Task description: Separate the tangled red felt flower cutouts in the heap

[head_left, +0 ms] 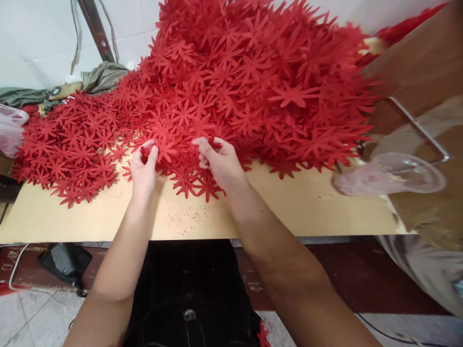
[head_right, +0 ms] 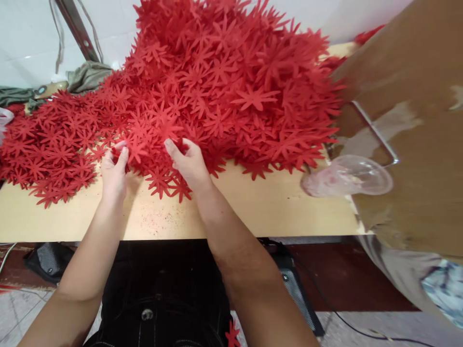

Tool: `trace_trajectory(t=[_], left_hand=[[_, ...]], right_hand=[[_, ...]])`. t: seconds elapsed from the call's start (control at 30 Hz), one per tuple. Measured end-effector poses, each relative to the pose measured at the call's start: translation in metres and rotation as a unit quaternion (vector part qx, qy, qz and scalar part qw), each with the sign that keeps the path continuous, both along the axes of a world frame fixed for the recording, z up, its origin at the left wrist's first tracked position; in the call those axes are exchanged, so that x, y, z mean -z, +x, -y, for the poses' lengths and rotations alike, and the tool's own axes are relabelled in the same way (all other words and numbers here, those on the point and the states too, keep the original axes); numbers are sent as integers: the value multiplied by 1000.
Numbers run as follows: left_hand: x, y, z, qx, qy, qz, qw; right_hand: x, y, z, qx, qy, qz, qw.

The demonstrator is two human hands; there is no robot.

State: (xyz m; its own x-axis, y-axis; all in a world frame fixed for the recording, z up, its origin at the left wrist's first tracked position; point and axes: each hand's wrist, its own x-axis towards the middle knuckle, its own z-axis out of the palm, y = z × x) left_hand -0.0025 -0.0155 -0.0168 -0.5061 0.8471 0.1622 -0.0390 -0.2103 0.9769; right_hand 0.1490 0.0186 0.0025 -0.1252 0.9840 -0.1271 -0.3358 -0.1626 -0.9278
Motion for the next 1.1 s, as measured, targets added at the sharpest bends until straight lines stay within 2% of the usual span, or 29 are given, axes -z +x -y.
trace_trajectory(t=[0.07, 0.13, 0.33, 0.47, 0.67, 0.8, 0.97, 1.1], left_hand=[[3, -2, -2, -30, 14, -56, 998], [4, -3, -2, -49, 21, -100, 994], [2, -4, -1, -61, 36, -155, 985], [2, -1, 0, -35, 19, -174, 984], [-2, 8, 5, 53, 15, -182, 982], [-2, 13, 5, 50, 24, -205, 977], [1, 11, 0, 34, -17, -103, 994], [0, 7, -2, -1, -15, -82, 996]], right_hand=[[1, -1, 1, -44, 8, -1, 999], [2, -3, 1, -60, 21, 5, 998], [7, -1, -2, -5, -2, 32, 999], [9, -3, -1, -12, 34, 42, 998], [11, -9, 4, -36, 96, 27, 994], [14, -10, 6, -30, 142, 50, 988], [12, -9, 6, -95, 109, 47, 988], [9, -8, 5, -51, 80, 41, 995]])
